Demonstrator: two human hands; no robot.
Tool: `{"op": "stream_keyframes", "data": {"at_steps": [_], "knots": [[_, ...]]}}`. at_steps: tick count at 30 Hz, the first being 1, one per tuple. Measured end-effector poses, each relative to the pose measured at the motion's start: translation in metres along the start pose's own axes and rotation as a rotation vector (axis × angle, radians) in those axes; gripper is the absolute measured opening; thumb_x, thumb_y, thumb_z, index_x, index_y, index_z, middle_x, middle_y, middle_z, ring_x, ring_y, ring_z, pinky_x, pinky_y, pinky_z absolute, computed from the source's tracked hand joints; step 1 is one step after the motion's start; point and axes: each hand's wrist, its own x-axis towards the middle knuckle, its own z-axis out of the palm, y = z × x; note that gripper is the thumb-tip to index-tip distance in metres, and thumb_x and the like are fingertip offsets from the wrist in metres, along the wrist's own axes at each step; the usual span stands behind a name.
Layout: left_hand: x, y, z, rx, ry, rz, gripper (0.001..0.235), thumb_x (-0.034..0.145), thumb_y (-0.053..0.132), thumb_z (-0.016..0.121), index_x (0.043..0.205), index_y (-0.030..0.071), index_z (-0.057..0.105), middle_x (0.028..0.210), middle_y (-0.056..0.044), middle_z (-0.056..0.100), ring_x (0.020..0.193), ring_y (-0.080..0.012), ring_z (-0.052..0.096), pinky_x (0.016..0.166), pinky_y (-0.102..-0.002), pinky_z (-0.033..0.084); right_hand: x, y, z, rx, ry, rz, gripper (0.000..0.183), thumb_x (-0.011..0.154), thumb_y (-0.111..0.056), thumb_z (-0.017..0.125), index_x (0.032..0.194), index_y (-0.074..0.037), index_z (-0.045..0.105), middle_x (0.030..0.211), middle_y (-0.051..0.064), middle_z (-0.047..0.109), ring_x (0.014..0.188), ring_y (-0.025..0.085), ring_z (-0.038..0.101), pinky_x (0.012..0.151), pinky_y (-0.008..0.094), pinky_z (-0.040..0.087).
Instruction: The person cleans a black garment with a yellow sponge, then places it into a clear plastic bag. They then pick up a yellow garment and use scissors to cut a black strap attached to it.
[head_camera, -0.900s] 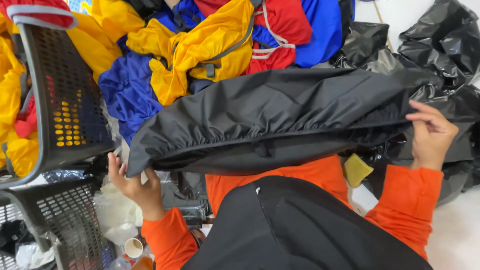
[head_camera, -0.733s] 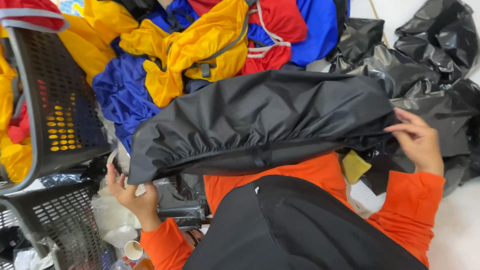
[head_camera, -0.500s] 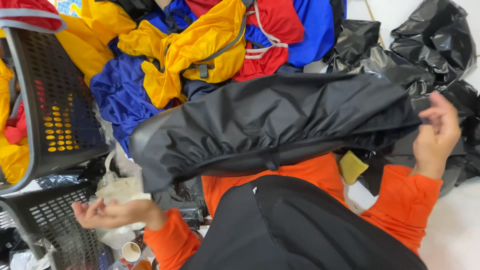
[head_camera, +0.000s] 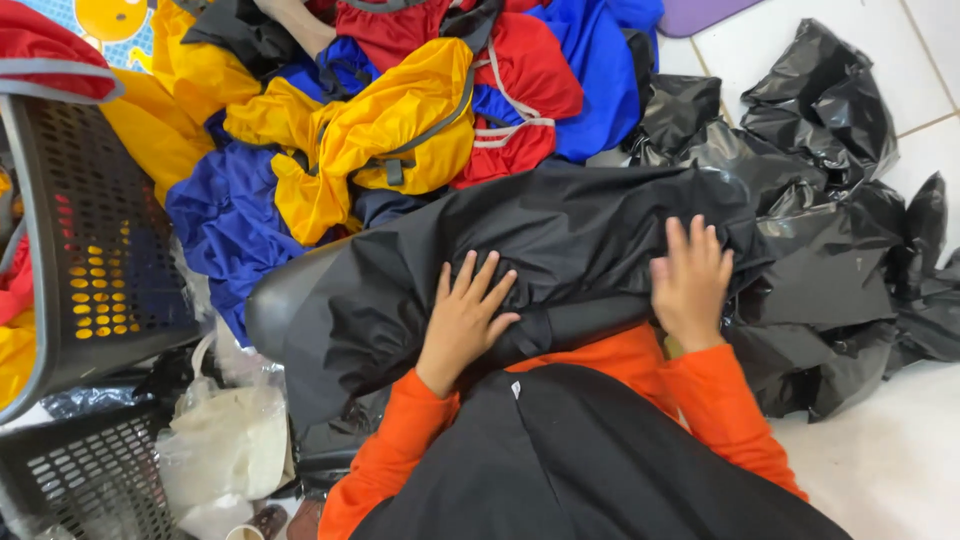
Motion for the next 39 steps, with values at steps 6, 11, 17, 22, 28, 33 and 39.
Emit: {"op": "stream_keyframes", "data": {"at_steps": [6, 11, 17, 22, 28, 33, 39], "knots": [[-0.005, 0.009, -0.037, -0.037, 0.196, 0.036, 0.078, 0.078, 0.041, 0.081, 0.146, 0.016, 0.054, 0.160, -0.012, 0.042, 0.149, -0.0356, 0.038, 0.118, -0.059, 0.033, -0.018, 0.099, -0.055, 0.036, 0.234, 0.339, 0.016, 0.106, -0.010, 0.063, 0.094, -0.006, 0.073, 0.074, 0.009, 0.063, 0.063, 0.029, 0.056, 0.065, 0.040, 0.047], [0.007, 0.047, -0.022, -0.078, 0.242, 0.207, 0.073, 0.081, 0.033, 0.082, 0.146, 0.012, 0.054, 0.157, -0.011, 0.045, 0.146, -0.0320, 0.044, 0.119, -0.051, 0.034, -0.025, 0.123, -0.038, 0.234, -0.867, 0.752, 0.046, 0.067, -0.022, 0.091, 0.099, 0.010, 0.081, 0.082, 0.021, 0.077, 0.069, 0.031, 0.066, 0.064, 0.039, 0.053], [0.011, 0.048, 0.004, -0.142, 0.106, 0.174, 0.070, 0.092, 0.041, 0.065, 0.152, 0.010, 0.047, 0.162, -0.016, 0.039, 0.147, -0.0362, 0.041, 0.121, -0.049, 0.031, -0.165, 0.221, 0.095, -0.146, -1.070, 0.346, 0.042, 0.066, -0.033, 0.078, 0.097, -0.005, 0.079, 0.096, 0.009, 0.080, 0.080, 0.030, 0.068, 0.075, 0.034, 0.055], [0.008, 0.047, -0.001, -0.171, 0.146, 0.172, 0.069, 0.093, 0.040, 0.068, 0.153, 0.011, 0.047, 0.163, -0.018, 0.036, 0.149, -0.0374, 0.040, 0.121, -0.048, 0.033, -0.059, 0.210, -0.001, -0.146, -0.856, 0.552, 0.039, 0.070, -0.026, 0.083, 0.104, -0.008, 0.085, 0.094, 0.013, 0.084, 0.078, 0.031, 0.077, 0.078, 0.038, 0.061], [0.010, 0.052, -0.002, -0.067, 0.224, 0.164, 0.054, 0.096, 0.025, 0.067, 0.146, 0.008, 0.054, 0.157, -0.012, 0.046, 0.145, -0.0323, 0.045, 0.119, -0.047, 0.034, -0.045, 0.162, -0.105, 0.175, 0.138, 0.252, 0.022, 0.100, 0.006, 0.070, 0.098, 0.007, 0.049, 0.119, 0.023, 0.067, 0.095, 0.034, 0.058, 0.088, 0.043, 0.052], [0.013, 0.052, -0.004, -0.137, 0.197, 0.112, 0.050, 0.096, 0.021, 0.063, 0.143, 0.005, 0.056, 0.152, -0.012, 0.053, 0.138, -0.0293, 0.053, 0.116, -0.042, 0.038, 0.037, -0.020, -0.096, 0.339, 0.421, -0.251, 0.023, 0.095, 0.016, 0.058, 0.116, 0.007, 0.058, 0.118, 0.023, 0.052, 0.108, 0.039, 0.050, 0.097, 0.049, 0.042], [0.012, 0.039, 0.025, -0.079, 0.291, 0.170, 0.040, 0.098, 0.029, 0.063, 0.135, 0.013, 0.065, 0.125, -0.009, 0.068, 0.123, -0.0292, 0.064, 0.114, -0.048, 0.044, 0.096, -0.099, 0.051, 0.366, 0.033, -0.730, 0.025, 0.072, -0.008, 0.062, 0.091, -0.009, 0.077, 0.103, 0.016, 0.073, 0.104, 0.038, 0.066, 0.093, 0.048, 0.055]]}}
